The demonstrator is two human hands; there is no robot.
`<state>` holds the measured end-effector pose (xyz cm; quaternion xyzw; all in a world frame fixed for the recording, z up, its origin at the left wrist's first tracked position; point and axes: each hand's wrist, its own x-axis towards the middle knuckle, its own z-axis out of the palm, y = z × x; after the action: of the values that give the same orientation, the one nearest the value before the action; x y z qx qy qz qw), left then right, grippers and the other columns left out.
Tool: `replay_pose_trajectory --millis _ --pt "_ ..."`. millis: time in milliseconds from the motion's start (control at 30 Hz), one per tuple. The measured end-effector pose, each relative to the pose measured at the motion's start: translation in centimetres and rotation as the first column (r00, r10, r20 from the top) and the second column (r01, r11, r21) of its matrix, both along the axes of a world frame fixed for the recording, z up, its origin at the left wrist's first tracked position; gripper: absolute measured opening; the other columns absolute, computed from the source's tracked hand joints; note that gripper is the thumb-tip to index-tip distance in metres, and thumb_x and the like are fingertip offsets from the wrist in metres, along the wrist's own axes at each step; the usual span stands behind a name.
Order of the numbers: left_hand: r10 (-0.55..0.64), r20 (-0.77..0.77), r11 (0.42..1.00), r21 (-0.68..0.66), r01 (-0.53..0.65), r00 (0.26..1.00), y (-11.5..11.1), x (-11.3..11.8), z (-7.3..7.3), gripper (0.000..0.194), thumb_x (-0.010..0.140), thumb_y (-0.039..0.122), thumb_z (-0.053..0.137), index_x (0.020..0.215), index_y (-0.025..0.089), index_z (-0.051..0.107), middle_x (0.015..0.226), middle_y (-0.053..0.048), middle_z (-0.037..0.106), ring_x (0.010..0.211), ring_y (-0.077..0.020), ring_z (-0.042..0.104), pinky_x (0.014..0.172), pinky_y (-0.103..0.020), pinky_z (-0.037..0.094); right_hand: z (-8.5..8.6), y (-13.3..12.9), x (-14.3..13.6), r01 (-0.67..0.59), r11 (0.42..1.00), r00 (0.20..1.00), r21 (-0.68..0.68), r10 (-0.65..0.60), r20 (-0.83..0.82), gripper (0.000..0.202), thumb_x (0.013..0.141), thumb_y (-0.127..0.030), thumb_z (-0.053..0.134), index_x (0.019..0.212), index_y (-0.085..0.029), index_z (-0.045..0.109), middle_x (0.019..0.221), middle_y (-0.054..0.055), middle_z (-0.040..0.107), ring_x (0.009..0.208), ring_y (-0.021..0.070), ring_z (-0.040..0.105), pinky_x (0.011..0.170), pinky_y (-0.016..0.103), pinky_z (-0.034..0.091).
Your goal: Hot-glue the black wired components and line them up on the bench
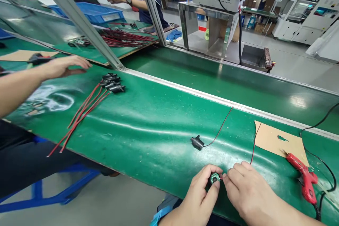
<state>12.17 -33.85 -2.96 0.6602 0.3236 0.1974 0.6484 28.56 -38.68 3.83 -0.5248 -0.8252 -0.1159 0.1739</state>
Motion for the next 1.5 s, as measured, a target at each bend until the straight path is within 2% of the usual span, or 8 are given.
replay_pose_trajectory --millis 300,500,667,867,1033,1133,1267,1500 --pt "-0.036 0.003 0.998 -0.060 0.036 0.999 -0.4 0.0 0.5 0.025 0.099 0.026 0.032 0.117 0.019 0.047 0.112 -0.009 0.058 0.107 -0.0173 0.055 0.100 -0.034 0.044 0.0 -0.4 -0.1 -0.033 0.999 0.999 -0.042 0.033 -0.004 0.033 0.098 -0.009 0.037 0.071 -0.016 0.055 0.068 0.002 0.051 0.068 0.0152 0.037 0.071 0.033 0.023" --pt "-0.147 -0.016 0.984 -0.099 0.145 0.989 -0.4 -0.3 1.5 0.035 0.101 0.035 0.030 0.133 0.021 0.038 0.123 -0.010 0.055 0.120 -0.0188 0.053 0.109 -0.035 0.041 -1.0 -0.9 -0.2 -0.013 0.996 0.997 -0.083 0.020 0.080 0.027 0.090 -0.016 0.056 0.064 -0.018 0.052 0.065 0.002 0.050 0.068 0.0153 0.042 0.073 0.036 0.025" --pt "-0.204 0.041 0.969 -0.134 0.208 0.978 -0.4 0.1 1.6 0.035 0.101 0.031 0.031 0.134 0.020 0.035 0.122 -0.010 0.056 0.115 -0.0174 0.054 0.110 -0.036 0.041 -1.7 -1.4 -0.6 0.031 0.988 0.992 -0.154 -0.011 0.128 0.036 0.078 -0.022 0.072 0.054 -0.019 0.045 0.062 0.002 0.049 0.070 0.0167 0.044 0.077 0.039 0.029" --pt "-0.147 0.107 0.945 -0.277 0.171 0.983 -0.3 0.8 1.7 0.042 0.097 0.035 0.046 0.135 0.020 0.039 0.111 -0.007 0.058 0.093 -0.0145 0.053 0.103 -0.035 0.045 -0.8 -1.0 -0.7 0.010 0.985 0.999 -0.173 -0.004 0.032 0.036 0.082 -0.017 0.063 0.054 -0.019 0.040 0.060 0.002 0.045 0.070 0.0157 0.040 0.075 0.038 0.027" --pt "-0.101 0.176 0.919 -0.360 0.160 0.979 -0.2 1.0 1.3 0.040 0.096 0.034 0.051 0.134 0.022 0.044 0.108 -0.006 0.057 0.098 -0.0151 0.054 0.102 -0.034 0.044 1.4 -1.9 0.0 0.059 0.993 0.983 -0.103 -0.076 -0.168 0.021 0.092 -0.009 0.047 0.077 -0.020 0.058 0.083 0.000 0.061 0.091 0.0162 0.054 0.111 0.049 0.026" --pt "-0.064 0.172 0.921 -0.370 0.125 0.983 0.0 0.9 1.0 0.041 0.095 0.029 0.050 0.135 0.024 0.044 0.111 -0.006 0.057 0.107 -0.0164 0.053 0.101 -0.033 0.043 1.9 -3.5 0.5 0.179 0.984 0.936 0.011 -0.167 -0.309 0.017 0.090 -0.010 0.057 0.104 -0.018 0.061 0.104 0.006 0.065 0.105 0.0181 0.057 0.104 0.043 0.040" --pt "-0.038 0.142 0.911 -0.402 0.092 0.989 0.3 0.8 1.0 0.047 0.095 0.028 0.050 0.141 0.027 0.040 0.128 -0.008 0.052 0.107 -0.0147 0.053 0.097 -0.030 0.044 -0.4 -5.3 0.5 0.202 0.972 0.774 -0.120 -0.233 -0.589 0.028 0.090 -0.008 0.059 0.117 -0.015 0.057 0.097 0.006 0.061 0.081 0.0097 0.058 0.074 0.024 0.054" --pt "-0.047 0.160 0.864 -0.488 0.120 0.986 0.0 1.2 1.5 0.055 0.092 0.031 0.059 0.142 0.028 0.038 0.144 -0.009 0.046 0.126 -0.0189 0.052 0.110 -0.034 0.044 -4.1 -4.7 -0.8 0.098 0.949 0.731 -0.300 -0.273 -0.625 0.042 0.088 -0.020 0.068 0.128 -0.020 0.057 0.095 0.005 0.064 0.086 0.0135 0.063 0.074 0.026 0.059"
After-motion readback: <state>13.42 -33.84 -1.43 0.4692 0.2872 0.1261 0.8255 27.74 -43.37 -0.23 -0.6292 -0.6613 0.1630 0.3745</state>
